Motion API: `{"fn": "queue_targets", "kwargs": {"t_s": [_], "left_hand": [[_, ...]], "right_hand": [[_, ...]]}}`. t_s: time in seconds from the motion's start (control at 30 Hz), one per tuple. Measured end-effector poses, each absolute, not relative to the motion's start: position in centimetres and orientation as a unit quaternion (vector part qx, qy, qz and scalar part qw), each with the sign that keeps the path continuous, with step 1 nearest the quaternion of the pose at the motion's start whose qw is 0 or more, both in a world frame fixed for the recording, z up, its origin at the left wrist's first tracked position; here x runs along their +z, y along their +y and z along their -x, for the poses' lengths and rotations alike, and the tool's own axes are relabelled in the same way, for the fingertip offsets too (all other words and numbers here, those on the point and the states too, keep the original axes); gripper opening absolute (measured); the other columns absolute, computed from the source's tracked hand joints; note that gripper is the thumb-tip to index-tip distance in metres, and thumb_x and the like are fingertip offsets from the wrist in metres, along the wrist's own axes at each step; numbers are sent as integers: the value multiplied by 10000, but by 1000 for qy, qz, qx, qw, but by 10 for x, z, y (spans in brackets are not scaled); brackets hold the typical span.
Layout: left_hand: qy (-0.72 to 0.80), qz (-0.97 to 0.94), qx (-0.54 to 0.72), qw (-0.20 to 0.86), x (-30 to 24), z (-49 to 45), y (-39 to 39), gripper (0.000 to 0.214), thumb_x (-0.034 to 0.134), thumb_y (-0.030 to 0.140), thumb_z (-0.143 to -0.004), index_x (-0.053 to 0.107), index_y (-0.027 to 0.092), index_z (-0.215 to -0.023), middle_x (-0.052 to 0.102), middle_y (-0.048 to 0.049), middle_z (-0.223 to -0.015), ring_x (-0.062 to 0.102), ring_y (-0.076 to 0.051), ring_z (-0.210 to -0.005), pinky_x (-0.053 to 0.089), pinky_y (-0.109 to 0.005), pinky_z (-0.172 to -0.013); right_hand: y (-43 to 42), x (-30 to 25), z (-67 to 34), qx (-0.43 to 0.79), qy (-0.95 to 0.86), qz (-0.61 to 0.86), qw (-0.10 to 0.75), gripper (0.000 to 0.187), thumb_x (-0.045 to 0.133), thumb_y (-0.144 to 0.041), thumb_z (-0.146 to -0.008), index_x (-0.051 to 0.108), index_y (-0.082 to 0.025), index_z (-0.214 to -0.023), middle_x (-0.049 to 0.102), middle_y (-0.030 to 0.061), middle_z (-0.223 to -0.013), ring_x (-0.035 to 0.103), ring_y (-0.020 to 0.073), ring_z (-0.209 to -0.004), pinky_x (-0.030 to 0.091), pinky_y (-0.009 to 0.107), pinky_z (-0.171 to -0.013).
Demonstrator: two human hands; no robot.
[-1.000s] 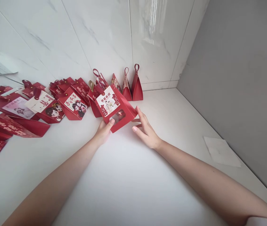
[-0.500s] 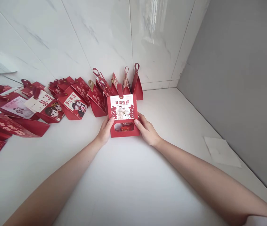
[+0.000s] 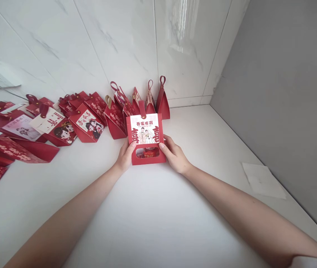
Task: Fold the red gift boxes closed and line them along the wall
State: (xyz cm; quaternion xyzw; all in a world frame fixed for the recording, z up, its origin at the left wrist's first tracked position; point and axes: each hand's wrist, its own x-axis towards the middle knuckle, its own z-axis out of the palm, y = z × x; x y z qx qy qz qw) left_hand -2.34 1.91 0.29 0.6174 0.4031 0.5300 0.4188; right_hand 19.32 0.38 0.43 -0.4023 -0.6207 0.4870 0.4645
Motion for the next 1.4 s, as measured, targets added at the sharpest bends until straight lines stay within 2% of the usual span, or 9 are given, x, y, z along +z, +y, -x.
{"fn": "queue_targets", "kwargs": {"t_s": [0.1, 0.23, 0.3, 0.5, 0.7, 0.8, 0.9, 1.1, 1.4], "left_hand": [[390, -647, 535, 378, 6, 21, 15, 486, 506, 490, -924, 449, 223, -1326, 585, -103, -1313, 558, -279, -1215, 447, -415, -1017], [335, -681, 596, 263, 22, 21, 12, 724, 528, 506, -906, 191, 274, -1504, 471, -122, -1415, 495, -285, -1285, 399, -424, -1075], [333, -682, 614, 216, 32, 24, 13, 744, 504, 529, -911, 160, 284, -1523, 490, -127, -1384, 523, -285, -1250, 417, -427, -1055], [376, -705, 589, 121, 52, 31, 15, 441, 482, 440, -951, 501, 240, -1343, 564, -97, -1319, 539, -263, -1223, 419, -401, -1055], [396, -715, 571, 80, 52, 33, 17, 347, 462, 425, -965, 534, 216, -1231, 623, -86, -1184, 614, -215, -1057, 496, -357, -926], [381, -710, 579, 122, 43, 32, 18, 435, 500, 450, -945, 451, 233, -1318, 600, -99, -1249, 615, -224, -1091, 495, -364, -941], [362, -677, 593, 242, 24, 30, 20, 553, 484, 482, -946, 326, 251, -1424, 548, -116, -1365, 567, -250, -1217, 474, -384, -1002], [371, -632, 487, 475, 0, 31, 27, 533, 430, 526, -951, 481, 191, -1363, 549, -116, -1401, 529, -308, -1279, 448, -464, -1055], [351, -603, 489, 523, 1, 34, 32, 553, 488, 518, -924, 518, 182, -1362, 551, -113, -1405, 514, -329, -1295, 418, -490, -1085]], "right_hand": [[3, 5, -193, 477, -629, 404, 462, 526, 467, -563, -948, 441, -317, -1413, 592, 21, -1375, 592, 261, -1200, 423, 444, -1085], [-1, 9, -193, 467, -660, 384, 446, 519, 471, -538, -955, 429, -321, -1425, 564, 16, -1402, 559, 264, -1240, 446, 440, -1067], [-2, 9, -192, 461, -681, 367, 435, 533, 495, -526, -947, 422, -315, -1431, 576, 22, -1385, 557, 267, -1242, 451, 438, -1063], [-3, 9, -192, 452, -704, 349, 423, 530, 517, -496, -945, 415, -304, -1428, 584, 38, -1369, 575, 264, -1222, 464, 430, -1055], [-1, 8, -193, 453, -713, 339, 415, 537, 508, -480, -955, 384, -290, -1442, 556, 49, -1395, 560, 253, -1241, 468, 425, -1060], [0, 8, -192, 450, -711, 347, 414, 539, 509, -487, -953, 390, -292, -1441, 570, 48, -1377, 566, 253, -1231, 471, 425, -1057], [1, 8, -192, 448, -699, 364, 423, 548, 502, -503, -953, 383, -297, -1446, 564, 47, -1382, 559, 255, -1235, 479, 428, -1048], [3, 10, -192, 451, -673, 393, 435, 542, 452, -528, -968, 383, -301, -1455, 580, 44, -1364, 549, 250, -1245, 431, 436, -1092], [4, 8, -193, 463, -666, 400, 428, 598, 471, -558, -951, 366, -290, -1475, 583, 47, -1374, 595, 246, -1179, 456, 423, -1066]]}}
